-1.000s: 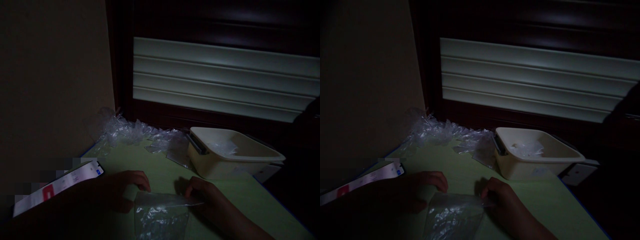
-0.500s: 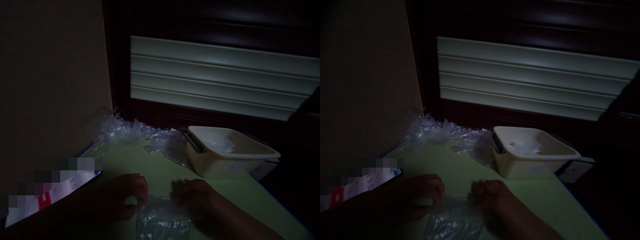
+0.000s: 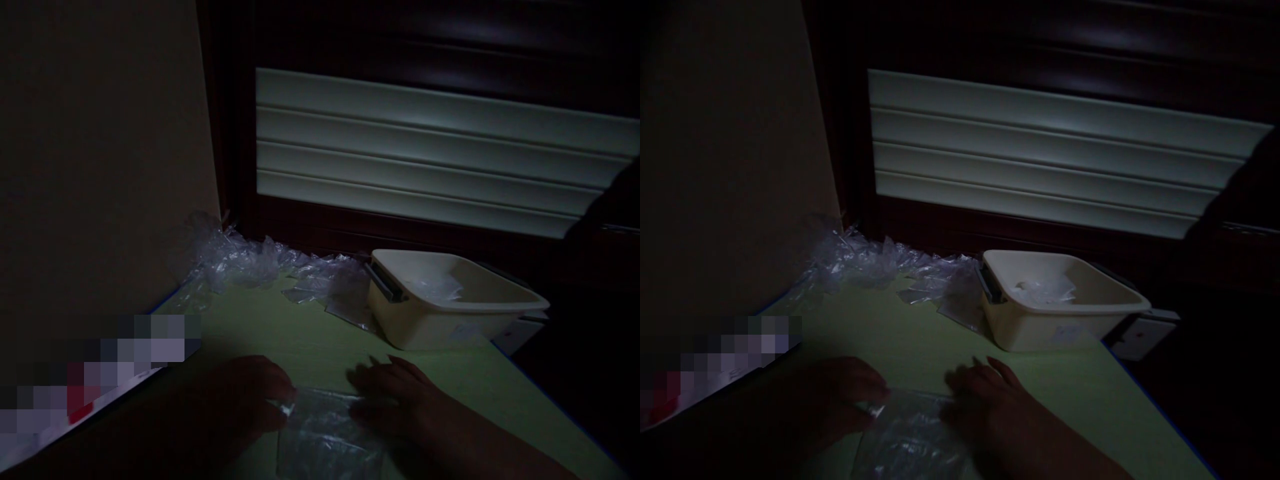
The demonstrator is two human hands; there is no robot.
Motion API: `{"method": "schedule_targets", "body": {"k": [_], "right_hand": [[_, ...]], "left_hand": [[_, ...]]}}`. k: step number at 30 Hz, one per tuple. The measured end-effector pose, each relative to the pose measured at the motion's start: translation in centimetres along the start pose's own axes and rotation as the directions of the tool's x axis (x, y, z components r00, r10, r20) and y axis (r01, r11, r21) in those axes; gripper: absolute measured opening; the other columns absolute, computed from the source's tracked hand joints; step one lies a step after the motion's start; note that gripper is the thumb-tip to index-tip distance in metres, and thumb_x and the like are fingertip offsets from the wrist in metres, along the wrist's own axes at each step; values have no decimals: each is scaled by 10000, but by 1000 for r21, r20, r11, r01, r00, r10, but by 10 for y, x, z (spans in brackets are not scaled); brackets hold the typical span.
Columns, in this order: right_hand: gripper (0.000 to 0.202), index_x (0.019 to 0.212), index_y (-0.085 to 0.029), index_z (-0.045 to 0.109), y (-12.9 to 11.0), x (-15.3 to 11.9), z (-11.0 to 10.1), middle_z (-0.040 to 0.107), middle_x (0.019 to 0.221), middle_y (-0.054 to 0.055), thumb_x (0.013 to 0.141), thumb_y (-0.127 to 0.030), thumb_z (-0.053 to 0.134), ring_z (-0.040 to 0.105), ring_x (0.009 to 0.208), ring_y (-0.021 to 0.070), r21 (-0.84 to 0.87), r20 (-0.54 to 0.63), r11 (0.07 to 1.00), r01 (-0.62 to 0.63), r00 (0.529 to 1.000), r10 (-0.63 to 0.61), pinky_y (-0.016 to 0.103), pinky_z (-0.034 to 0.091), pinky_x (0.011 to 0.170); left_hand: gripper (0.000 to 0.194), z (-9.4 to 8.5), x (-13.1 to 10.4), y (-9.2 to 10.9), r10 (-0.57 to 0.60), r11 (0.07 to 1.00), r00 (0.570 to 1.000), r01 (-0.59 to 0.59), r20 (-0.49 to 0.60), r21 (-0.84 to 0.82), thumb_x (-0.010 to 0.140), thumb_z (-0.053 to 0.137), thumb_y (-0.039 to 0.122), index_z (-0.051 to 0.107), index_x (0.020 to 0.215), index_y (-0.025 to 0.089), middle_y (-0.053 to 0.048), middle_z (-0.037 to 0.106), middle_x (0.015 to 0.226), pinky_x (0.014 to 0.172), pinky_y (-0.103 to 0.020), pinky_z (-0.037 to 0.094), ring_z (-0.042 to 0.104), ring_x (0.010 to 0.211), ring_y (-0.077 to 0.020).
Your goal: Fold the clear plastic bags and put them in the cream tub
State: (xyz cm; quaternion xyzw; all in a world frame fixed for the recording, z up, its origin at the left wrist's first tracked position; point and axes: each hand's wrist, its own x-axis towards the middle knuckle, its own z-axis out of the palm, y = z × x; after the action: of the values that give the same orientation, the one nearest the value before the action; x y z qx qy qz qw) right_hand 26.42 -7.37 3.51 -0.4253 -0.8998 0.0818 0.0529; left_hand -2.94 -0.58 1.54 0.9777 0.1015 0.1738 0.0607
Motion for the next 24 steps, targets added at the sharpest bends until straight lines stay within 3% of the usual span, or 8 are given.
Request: {"method": "schedule_targets", "body": {"k": [3, 5, 7, 10, 14, 17, 20, 24], "right_hand": [[328, 1062, -358, 691, 4, -3, -5, 566, 1308, 53, 756, -243, 711, 496, 1185, 326, 18, -63, 1000, 6, 998, -5, 549, 272, 1029], [281, 1018, -358, 711, 1, -3, -13, 636, 1212, 44, 779, -212, 681, 566, 1098, 292, 45, -82, 999, -24, 996, 28, 508, 306, 1021], [352, 1066, -322, 697, -6, -2, -24, 691, 1090, 63, 779, -127, 636, 626, 979, 257, 73, -115, 994, -81, 989, 90, 462, 369, 988], [491, 1193, -251, 623, -17, 1, -33, 692, 1065, 96, 743, -61, 575, 639, 960, 250, 100, -176, 994, -39, 983, 56, 435, 403, 975], [463, 1251, -199, 565, -26, 7, -21, 653, 1163, 127, 804, -95, 508, 602, 1077, 257, 48, -161, 993, 109, 982, -100, 486, 326, 1047], [428, 1284, -191, 535, -35, 14, -9, 620, 1223, 128, 866, -126, 468, 568, 1138, 228, 52, -164, 992, 117, 981, -107, 438, 325, 1064], [450, 1333, -128, 486, -42, 18, -5, 548, 1307, 163, 891, -213, 485, 498, 1218, 255, 79, -117, 993, 84, 990, -74, 432, 315, 1073], [648, 1354, -48, 440, -41, 18, -1, 427, 1377, 226, 870, -469, 527, 412, 1275, 326, 132, 11, 987, 91, 996, -93, 463, 335, 1051]], "left_hand": [[246, -5, 3, 7, -36, 999, 999, 36, 18, -18, 766, 532, 50, 654, 893, 220, -55, 668, 1060, 877, -333, 454, 594, 997, -227], [244, -8, 6, 12, -58, 998, 998, 58, 18, -30, 744, 528, 43, 657, 865, 211, -62, 680, 1019, 886, -344, 456, 598, 993, -238], [251, -10, 9, 17, -62, 998, 998, 62, -10, -17, 734, 512, 36, 655, 864, 197, -75, 679, 1039, 919, -348, 445, 589, 1030, -246], [303, -11, 12, 24, -41, 999, 998, 42, -41, 7, 721, 474, 21, 642, 934, 157, -102, 656, 1123, 950, -319, 436, 581, 1070, -236], [448, -13, 17, 36, -67, 998, 998, 67, -21, 4, 690, 443, 10, 602, 1084, 150, -90, 649, 1151, 960, -283, 434, 584, 1071, -215], [478, -14, 21, 46, -99, 995, 993, 101, -67, 27, 693, 455, 26, 584, 1137, 147, -104, 642, 1160, 991, -319, 411, 566, 1091, -232], [417, -13, 21, 52, -106, 993, 991, 110, -85, 39, 707, 517, 86, 603, 1111, 147, -129, 635, 1169, 1031, -364, 373, 539, 1130, -259], [403, -7, 18, 51, -85, 993, 993, 91, -85, 74, 727, 575, 172, 596, 1130, 159, -138, 618, 1203, 1030, -417, 377, 523, 1154, -290]]}}
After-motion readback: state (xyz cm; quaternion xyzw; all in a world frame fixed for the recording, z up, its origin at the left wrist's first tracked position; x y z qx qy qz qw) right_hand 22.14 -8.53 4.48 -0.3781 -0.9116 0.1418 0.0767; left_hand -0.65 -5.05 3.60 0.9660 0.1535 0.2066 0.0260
